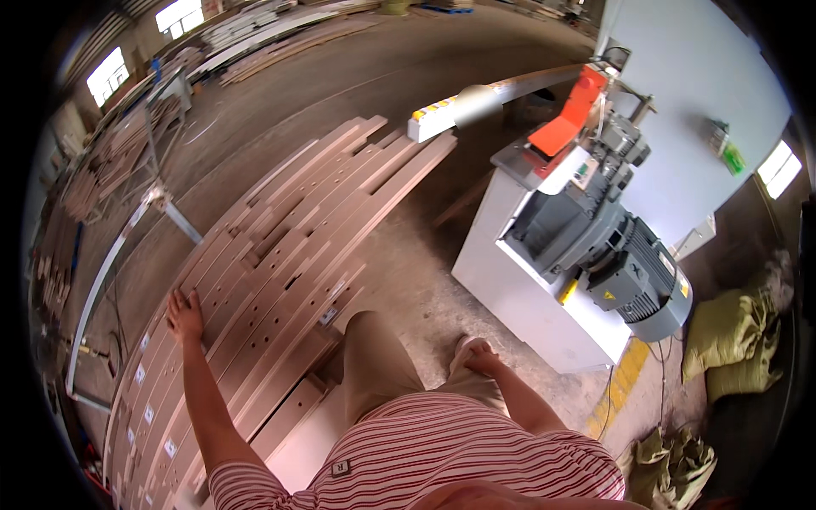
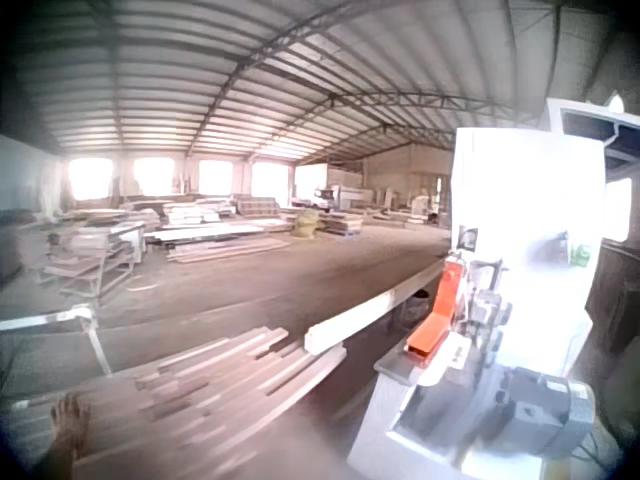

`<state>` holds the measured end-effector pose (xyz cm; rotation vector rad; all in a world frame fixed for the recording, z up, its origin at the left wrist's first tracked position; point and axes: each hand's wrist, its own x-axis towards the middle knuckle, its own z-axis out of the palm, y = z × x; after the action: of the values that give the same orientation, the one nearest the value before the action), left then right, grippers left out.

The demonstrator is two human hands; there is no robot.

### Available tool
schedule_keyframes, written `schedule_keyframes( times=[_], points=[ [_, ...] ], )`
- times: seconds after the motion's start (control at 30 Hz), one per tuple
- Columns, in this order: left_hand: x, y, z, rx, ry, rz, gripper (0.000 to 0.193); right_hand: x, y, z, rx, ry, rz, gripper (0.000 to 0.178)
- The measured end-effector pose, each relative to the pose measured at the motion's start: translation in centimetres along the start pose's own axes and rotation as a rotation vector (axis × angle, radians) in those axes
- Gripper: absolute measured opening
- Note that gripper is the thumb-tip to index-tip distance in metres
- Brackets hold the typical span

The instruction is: The person repeatedly picks up long, thin wooden planks from a pile and places them onto a stack on a workbench. The person handles the planks by hand, organizing them into a neat pile next to a woodworking machine.

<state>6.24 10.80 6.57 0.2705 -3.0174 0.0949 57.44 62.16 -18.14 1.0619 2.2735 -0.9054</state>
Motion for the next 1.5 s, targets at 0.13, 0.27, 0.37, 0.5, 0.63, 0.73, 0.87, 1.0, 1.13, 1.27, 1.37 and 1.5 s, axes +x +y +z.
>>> schedule_keyframes(
  times=[0.13,0.27,0.37,0.5,0.63,0.73,0.87,1.0,1.13,1.27,1.37,1.5],
  points=[
    [-0.4,-0.4,-0.1,-0.005,0.042,-0.002,0.072,-0.6,-0.5,-0.6,0.044,-0.059,0.028,0.079],
    [-0.4,0.2,-0.1,-0.004,0.058,-0.008,0.07,-0.9,-0.5,-0.7,0.052,-0.081,0.039,0.079],
    [-0.5,-0.2,-0.1,0.014,0.074,-0.014,0.069,-1.5,-1.3,-1.3,0.091,-0.108,0.045,0.077],
    [-0.7,0.0,-0.3,0.009,0.084,-0.013,0.068,-1.4,-1.2,-1.0,0.074,-0.079,0.071,0.074],
    [-1.2,0.7,-1.1,0.022,0.071,-0.015,0.067,-0.4,-0.6,-0.1,0.025,-0.02,0.07,0.073],
    [-0.7,0.1,-0.5,0.016,0.102,-0.006,0.066,0.1,-0.3,0.2,0.002,-0.035,0.064,0.073],
    [-0.6,-0.1,0.0,0.001,0.131,0.012,0.063,0.4,-0.1,0.4,-0.014,-0.032,0.072,0.073],
    [-0.6,-0.5,0.2,-0.001,0.155,0.013,0.06,0.0,-0.9,0.1,-0.018,-0.04,0.079,0.074],
    [-0.9,-0.3,-0.1,-0.023,0.16,0.024,0.059,0.0,-0.7,0.2,-0.033,-0.028,0.08,0.074],
    [-1.0,-0.3,-0.1,-0.034,0.165,0.031,0.058,0.1,-0.6,0.3,-0.033,-0.018,0.084,0.075],
    [-0.8,-0.8,0.4,-0.046,0.182,0.053,0.058,0.1,-0.5,0.2,-0.027,-0.024,0.066,0.075],
    [-1.0,-0.5,0.1,-0.057,0.181,0.059,0.057,0.1,-0.6,0.0,-0.01,-0.044,0.077,0.075]
  ],
)
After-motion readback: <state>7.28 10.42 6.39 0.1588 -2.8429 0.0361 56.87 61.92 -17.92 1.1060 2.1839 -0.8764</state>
